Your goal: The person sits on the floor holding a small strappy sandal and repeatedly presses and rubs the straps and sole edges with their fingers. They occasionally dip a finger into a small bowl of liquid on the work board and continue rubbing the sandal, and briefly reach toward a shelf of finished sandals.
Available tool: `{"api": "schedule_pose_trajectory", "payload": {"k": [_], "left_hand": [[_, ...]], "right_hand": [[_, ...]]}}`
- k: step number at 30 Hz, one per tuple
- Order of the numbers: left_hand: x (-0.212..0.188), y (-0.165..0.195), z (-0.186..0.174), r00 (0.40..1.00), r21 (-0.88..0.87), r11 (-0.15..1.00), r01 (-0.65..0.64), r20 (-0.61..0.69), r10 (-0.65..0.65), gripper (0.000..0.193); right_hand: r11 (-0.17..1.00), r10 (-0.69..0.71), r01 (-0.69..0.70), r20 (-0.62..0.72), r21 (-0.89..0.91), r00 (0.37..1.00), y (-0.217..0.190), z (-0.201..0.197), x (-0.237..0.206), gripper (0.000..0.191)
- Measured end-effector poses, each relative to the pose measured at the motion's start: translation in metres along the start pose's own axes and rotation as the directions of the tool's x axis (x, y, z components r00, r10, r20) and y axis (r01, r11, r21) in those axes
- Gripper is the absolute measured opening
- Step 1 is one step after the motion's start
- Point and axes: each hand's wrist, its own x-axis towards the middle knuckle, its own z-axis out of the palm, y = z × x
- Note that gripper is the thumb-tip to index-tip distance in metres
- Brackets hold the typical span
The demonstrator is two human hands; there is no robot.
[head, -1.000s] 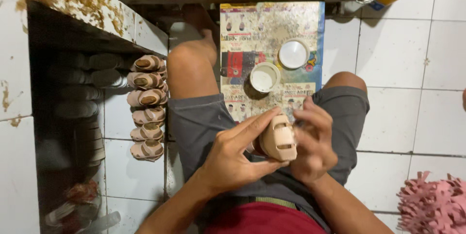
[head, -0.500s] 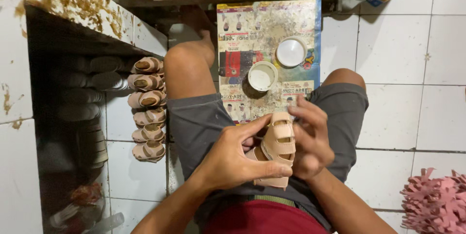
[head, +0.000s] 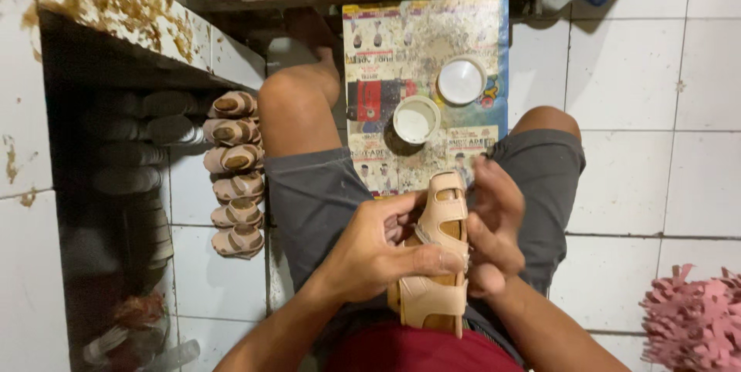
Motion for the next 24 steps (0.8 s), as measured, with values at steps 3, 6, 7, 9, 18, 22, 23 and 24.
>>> {"api": "schedule_pose_trajectory", "payload": {"k": [3, 6, 7, 9, 18, 22, 23, 24], "left_hand": [[0.000, -0.005, 0.003, 1.000, -0.025, 0.999, -0.021, 0.002, 0.021, 0.054], [0.006, -0.009, 0.005, 1.000, -0.082, 0.997, -0.011, -0.019, 0.009, 0.051], [0.008, -0.010, 0.006, 0.999, -0.137, 0.991, -0.006, -0.032, 0.002, 0.049], [0.008, -0.012, 0.008, 0.998, -0.183, 0.983, -0.023, -0.055, 0.014, 0.046], [0.017, -0.014, 0.007, 0.984, -0.189, 0.977, -0.099, -0.164, 0.069, 0.041], [0.021, -0.014, 0.004, 0.981, -0.175, 0.980, -0.095, -0.183, 0.062, 0.040], [0.022, -0.014, 0.004, 0.979, -0.186, 0.978, -0.093, -0.195, 0.056, 0.040], [0.022, -0.015, 0.004, 0.979, -0.206, 0.974, -0.095, -0.195, 0.055, 0.040]], "right_hand": [[0.990, -0.011, 0.004, -0.049, -0.139, 0.999, 0.003, -0.003, -0.002, 0.061], [0.998, 0.068, -0.068, -0.023, -0.004, 0.997, 0.002, -0.007, -0.002, 0.064], [0.990, 0.069, -0.072, 0.031, 0.118, 0.997, 0.000, -0.007, -0.002, 0.060], [0.972, 0.061, -0.074, 0.065, 0.224, 0.996, -0.006, -0.006, -0.003, 0.060], [0.997, -0.034, 0.035, -0.021, 0.065, 0.999, -0.006, -0.009, -0.013, 0.064], [0.999, -0.018, 0.019, 0.023, -0.040, 1.000, -0.001, -0.008, -0.013, 0.064], [1.000, -0.014, 0.015, 0.052, -0.019, 0.999, -0.002, -0.007, -0.012, 0.063], [0.996, -0.074, 0.072, -0.041, -0.047, 0.996, -0.003, -0.008, -0.010, 0.064]]}}
